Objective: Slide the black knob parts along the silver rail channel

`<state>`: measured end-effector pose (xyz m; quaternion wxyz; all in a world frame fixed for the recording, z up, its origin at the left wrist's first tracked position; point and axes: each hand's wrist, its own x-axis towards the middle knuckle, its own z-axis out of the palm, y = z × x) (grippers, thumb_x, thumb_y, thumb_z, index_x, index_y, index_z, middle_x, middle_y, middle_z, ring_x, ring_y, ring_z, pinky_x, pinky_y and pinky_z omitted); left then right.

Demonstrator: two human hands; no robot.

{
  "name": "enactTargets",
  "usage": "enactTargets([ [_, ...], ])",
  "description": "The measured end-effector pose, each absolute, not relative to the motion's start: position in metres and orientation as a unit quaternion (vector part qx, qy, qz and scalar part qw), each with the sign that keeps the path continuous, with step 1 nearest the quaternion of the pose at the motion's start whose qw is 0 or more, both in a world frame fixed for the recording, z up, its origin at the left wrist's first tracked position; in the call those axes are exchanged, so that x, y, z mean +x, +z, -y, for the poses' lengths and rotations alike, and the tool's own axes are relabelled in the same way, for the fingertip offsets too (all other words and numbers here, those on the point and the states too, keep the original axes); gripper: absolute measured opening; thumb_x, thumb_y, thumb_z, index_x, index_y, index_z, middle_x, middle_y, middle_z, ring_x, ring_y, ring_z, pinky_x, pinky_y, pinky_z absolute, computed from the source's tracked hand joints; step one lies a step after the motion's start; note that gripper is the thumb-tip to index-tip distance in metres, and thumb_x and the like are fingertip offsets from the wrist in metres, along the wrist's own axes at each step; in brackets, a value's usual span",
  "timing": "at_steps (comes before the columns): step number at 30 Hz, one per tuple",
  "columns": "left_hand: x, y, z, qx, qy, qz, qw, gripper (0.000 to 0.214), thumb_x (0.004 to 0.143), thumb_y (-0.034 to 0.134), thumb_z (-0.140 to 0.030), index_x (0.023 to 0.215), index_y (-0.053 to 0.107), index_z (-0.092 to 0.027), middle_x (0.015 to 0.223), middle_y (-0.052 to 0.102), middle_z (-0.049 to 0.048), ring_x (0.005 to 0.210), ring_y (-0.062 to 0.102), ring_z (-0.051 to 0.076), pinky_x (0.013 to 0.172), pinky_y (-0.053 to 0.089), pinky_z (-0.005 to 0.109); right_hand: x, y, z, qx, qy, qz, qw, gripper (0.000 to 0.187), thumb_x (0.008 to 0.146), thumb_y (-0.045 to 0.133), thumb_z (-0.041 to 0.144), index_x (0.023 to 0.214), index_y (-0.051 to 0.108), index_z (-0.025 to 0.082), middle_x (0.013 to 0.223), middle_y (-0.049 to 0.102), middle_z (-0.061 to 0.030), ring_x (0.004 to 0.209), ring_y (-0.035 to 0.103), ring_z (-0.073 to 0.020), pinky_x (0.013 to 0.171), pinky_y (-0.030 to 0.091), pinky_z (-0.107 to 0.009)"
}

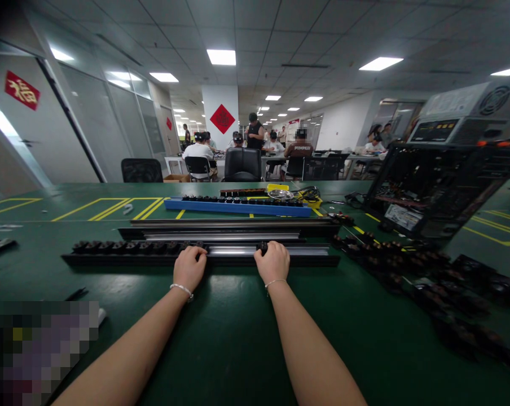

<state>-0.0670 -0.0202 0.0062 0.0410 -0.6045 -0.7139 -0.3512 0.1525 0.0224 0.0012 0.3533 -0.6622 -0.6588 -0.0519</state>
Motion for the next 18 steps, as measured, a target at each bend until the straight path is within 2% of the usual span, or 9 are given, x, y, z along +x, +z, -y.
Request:
enactTargets([
  [5,-0.0669,0.0049,0.0198,-0.605,-0.351,0.714,0.043,0.02,0.08,0.044,-0.021,0.078,0.065,-0.022,0.088,0.065,0.0036,0.085,0.056,0.02,0.08,0.042,0.034,0.1527,0.0007,-0.0229,-0.666,-0.056,0.656,0.35,0.03,0.077,0.047,0.032,0.091,0.065,0.013,0.102,0.065,-0.0113,0.102,0.051,-0.0231,0.096,0.029,-0.035],
  [18,-0.0677,0.005,0.0199,-0.605,-0.347,0.716,0.043,0.02,0.08,0.044,-0.021,0.078,0.064,-0.022,0.089,0.065,0.0038,0.086,0.056,0.022,0.081,0.042,0.034,0.1541,0.0031,-0.0243,-0.68,-0.042,0.649,0.339,0.033,0.077,0.046,0.03,0.096,0.064,0.011,0.101,0.065,-0.013,0.102,0.053,-0.0235,0.095,0.029,-0.034],
])
